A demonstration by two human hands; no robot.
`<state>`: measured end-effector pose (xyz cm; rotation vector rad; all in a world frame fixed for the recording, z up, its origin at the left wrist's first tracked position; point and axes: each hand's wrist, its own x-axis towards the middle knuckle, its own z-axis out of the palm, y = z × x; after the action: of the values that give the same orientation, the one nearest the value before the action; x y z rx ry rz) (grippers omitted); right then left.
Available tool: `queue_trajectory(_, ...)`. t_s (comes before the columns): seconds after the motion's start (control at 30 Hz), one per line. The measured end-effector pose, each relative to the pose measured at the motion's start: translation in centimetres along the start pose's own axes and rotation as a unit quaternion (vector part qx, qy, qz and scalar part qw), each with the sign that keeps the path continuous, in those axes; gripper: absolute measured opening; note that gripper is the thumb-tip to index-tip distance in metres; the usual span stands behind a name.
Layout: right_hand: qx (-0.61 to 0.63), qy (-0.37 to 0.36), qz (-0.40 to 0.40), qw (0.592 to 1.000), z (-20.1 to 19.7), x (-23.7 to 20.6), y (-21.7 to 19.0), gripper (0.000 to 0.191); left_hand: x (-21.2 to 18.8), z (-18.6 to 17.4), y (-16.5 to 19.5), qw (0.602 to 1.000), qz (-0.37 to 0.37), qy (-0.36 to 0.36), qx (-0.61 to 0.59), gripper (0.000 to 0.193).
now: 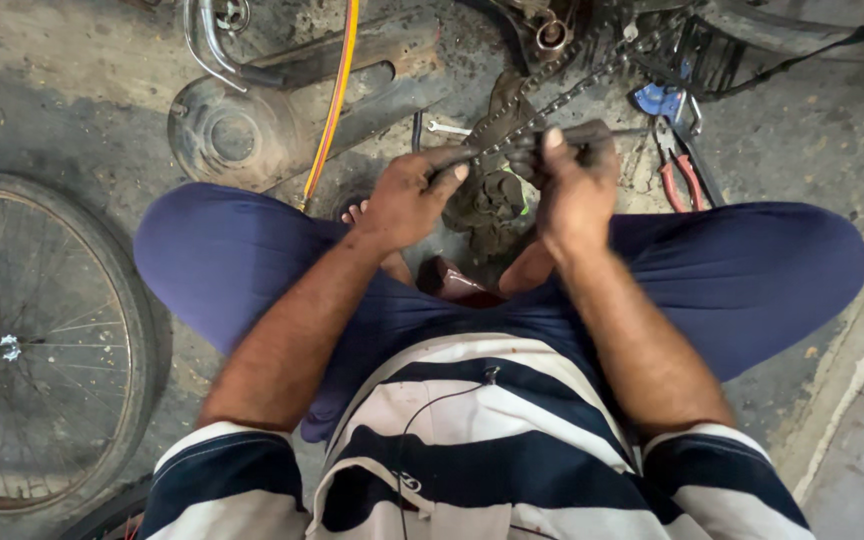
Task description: The person sits on the floor and scrubs a bicycle chain with a brush and rag. They hold the chain with one hand and scrub it with the other, repeatedly moving along the chain length.
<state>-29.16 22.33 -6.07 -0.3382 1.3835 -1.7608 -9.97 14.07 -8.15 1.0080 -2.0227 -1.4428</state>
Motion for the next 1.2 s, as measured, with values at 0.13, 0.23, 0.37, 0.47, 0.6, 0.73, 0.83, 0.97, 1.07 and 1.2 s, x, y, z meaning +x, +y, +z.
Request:
queue_trajectory(0.13,0.080,-0.042,0.019,0.996,-0.3,0.2,-0.2,0.014,0.0,0.0,0.0,0.999,0.035,0.021,0.027,0.030)
queue_trajectory(0.23,-0.023,-0.074,-0.103,0.992,-0.5,-1.0,-0.1,0.013,-0.1,-0.3,-0.2,0.998,0.037,0.008,0.043,0.031)
queue_trajectory(0.37,-0.014,-0.121,-0.129,0.984,-0.1,-1.7,-0.1,0.015,0.1,-0.5,0.1,1.000,0.031,0.001,-0.007,0.032)
queue_trajectory(0.47,-0.025,-0.094,-0.149,0.984,0.2,-1.3,-0.4,0.014,0.2,-0.9,0.5,0.998,0.006,0.011,-0.060,0.031)
queue_trajectory(0.6,-0.092,-0.093,-0.189,0.973,0.2,-1.4,-0.4,0.014,0.0,-1.5,1.1,0.990,-0.127,-0.028,-0.056,0.034)
queue_trajectory(0.73,-0.265,-0.110,-0.290,0.913,-0.2,-1.9,0.0,0.013,0.0,-1.4,1.0,0.999,-0.026,0.005,-0.034,0.032)
queue_trajectory(0.83,-0.261,-0.108,-0.262,0.923,-0.5,-1.6,0.1,0.013,0.0,-1.1,0.5,0.995,-0.059,-0.016,-0.074,0.033)
queue_trajectory(0.97,-0.068,-0.063,-0.096,0.991,-0.3,-0.6,0.2,0.017,-0.1,-0.7,-0.3,0.999,0.018,0.009,-0.043,0.031)
queue_trajectory(1.07,-0.051,-0.084,-0.059,0.993,-0.2,-0.5,0.2,0.016,-0.2,-0.5,-0.5,0.999,-0.020,-0.020,-0.016,0.031)
queue_trajectory(1.2,0.031,-0.070,0.008,0.997,-0.3,-0.4,-0.4,0.015,-0.1,-0.5,-0.4,0.999,0.017,0.023,-0.028,0.033)
